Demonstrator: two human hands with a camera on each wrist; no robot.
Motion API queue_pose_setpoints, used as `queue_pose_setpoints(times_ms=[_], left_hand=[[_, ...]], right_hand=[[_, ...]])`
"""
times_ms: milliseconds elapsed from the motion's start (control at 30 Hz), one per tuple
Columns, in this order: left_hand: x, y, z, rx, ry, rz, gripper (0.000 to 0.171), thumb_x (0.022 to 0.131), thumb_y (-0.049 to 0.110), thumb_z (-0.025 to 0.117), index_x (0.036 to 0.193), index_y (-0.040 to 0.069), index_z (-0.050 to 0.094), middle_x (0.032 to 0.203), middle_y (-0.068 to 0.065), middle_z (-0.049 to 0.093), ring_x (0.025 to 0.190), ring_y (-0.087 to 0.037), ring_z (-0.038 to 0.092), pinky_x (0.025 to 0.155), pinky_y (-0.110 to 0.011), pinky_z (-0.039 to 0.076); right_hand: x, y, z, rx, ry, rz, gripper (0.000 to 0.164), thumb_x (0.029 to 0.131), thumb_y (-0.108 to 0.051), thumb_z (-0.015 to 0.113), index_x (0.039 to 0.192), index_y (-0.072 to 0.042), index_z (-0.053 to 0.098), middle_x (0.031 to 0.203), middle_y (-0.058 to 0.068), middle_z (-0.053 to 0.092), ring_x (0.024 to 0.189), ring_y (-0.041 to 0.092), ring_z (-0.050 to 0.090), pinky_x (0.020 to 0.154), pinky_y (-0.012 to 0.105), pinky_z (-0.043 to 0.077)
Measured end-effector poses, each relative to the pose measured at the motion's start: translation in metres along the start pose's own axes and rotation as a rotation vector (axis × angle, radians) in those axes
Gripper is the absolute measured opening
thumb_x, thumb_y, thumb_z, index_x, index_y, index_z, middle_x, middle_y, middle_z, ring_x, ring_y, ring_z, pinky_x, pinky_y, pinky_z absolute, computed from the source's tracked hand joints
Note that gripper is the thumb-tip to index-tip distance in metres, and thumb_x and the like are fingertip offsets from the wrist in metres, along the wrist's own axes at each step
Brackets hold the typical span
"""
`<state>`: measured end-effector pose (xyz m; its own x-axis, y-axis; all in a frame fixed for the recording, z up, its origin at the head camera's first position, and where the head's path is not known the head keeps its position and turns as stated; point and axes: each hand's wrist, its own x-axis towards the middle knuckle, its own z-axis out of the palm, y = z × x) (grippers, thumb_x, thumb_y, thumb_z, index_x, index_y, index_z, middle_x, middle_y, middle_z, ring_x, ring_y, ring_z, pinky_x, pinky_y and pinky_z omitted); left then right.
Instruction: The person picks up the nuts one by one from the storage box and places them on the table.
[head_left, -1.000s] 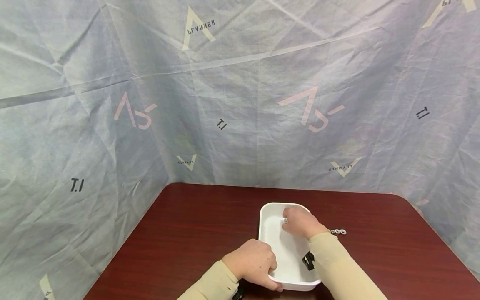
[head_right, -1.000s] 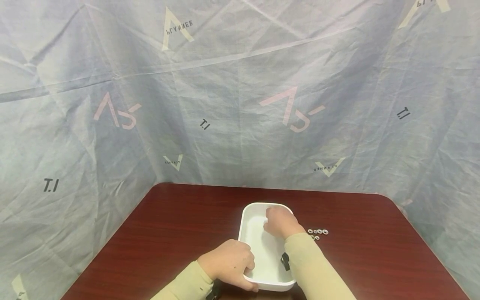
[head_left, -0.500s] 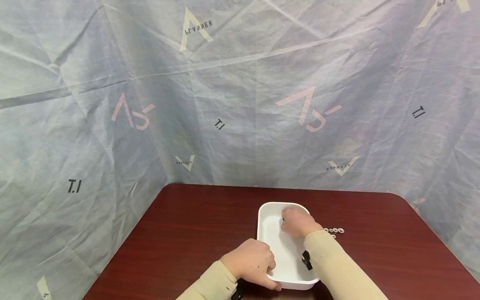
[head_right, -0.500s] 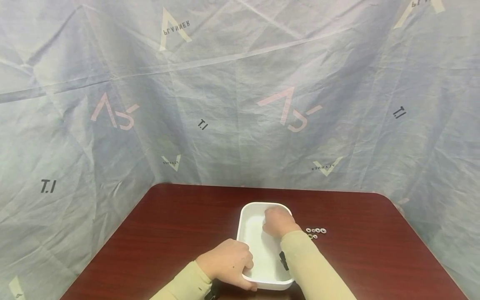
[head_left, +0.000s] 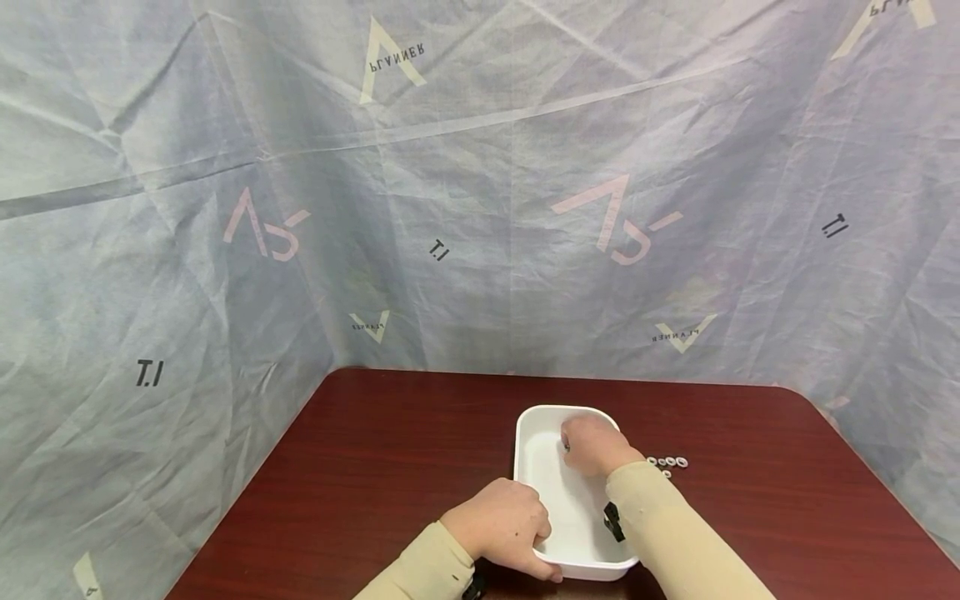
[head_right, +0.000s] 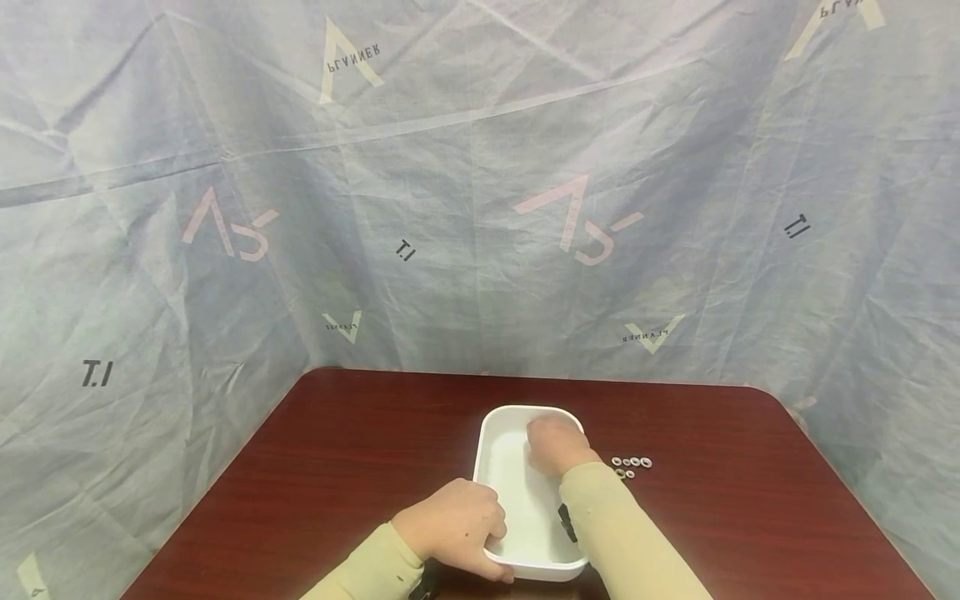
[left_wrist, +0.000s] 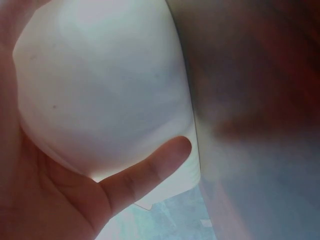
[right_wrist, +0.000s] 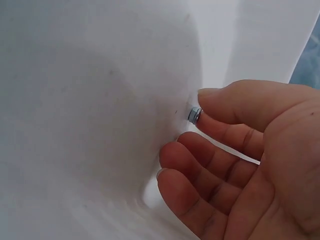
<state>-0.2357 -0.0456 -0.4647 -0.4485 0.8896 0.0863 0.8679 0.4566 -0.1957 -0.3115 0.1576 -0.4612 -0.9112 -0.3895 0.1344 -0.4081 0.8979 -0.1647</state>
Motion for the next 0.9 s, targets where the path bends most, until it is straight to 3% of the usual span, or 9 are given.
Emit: queue_pose_setpoints(times_ms=[600,900], left_hand=[[0.0013,-0.0003,0.0018,-0.008,-0.007,-0.003,0.058,0.076,0.077,0.066,0.045,0.033,0.042,0.051,0.016,0.039,0.050,-0.001,0.037,0.046,-0.021,0.030],[0.0003,0.0008,0.0000,0.005,-0.002,-0.013,0.059,0.075,0.078,0.066,0.045,0.033,0.042,0.051,0.016,0.040,0.050,-0.002,0.040,0.046,-0.022,0.031]], right_hand=[[-0.0039,0.0002,-0.0024,-0.024,-0.007,-0.041,0.027,0.079,0.003,0.068,0.068,-0.015,0.051,0.063,-0.003,0.046,0.059,0.015,0.041,0.059,0.033,0.040],[-0.0025,0.0006,-0.0016,-0.059,-0.012,-0.064,0.025,0.074,0.002,0.067,0.065,-0.017,0.054,0.061,-0.004,0.050,0.058,0.016,0.045,0.058,0.034,0.042]])
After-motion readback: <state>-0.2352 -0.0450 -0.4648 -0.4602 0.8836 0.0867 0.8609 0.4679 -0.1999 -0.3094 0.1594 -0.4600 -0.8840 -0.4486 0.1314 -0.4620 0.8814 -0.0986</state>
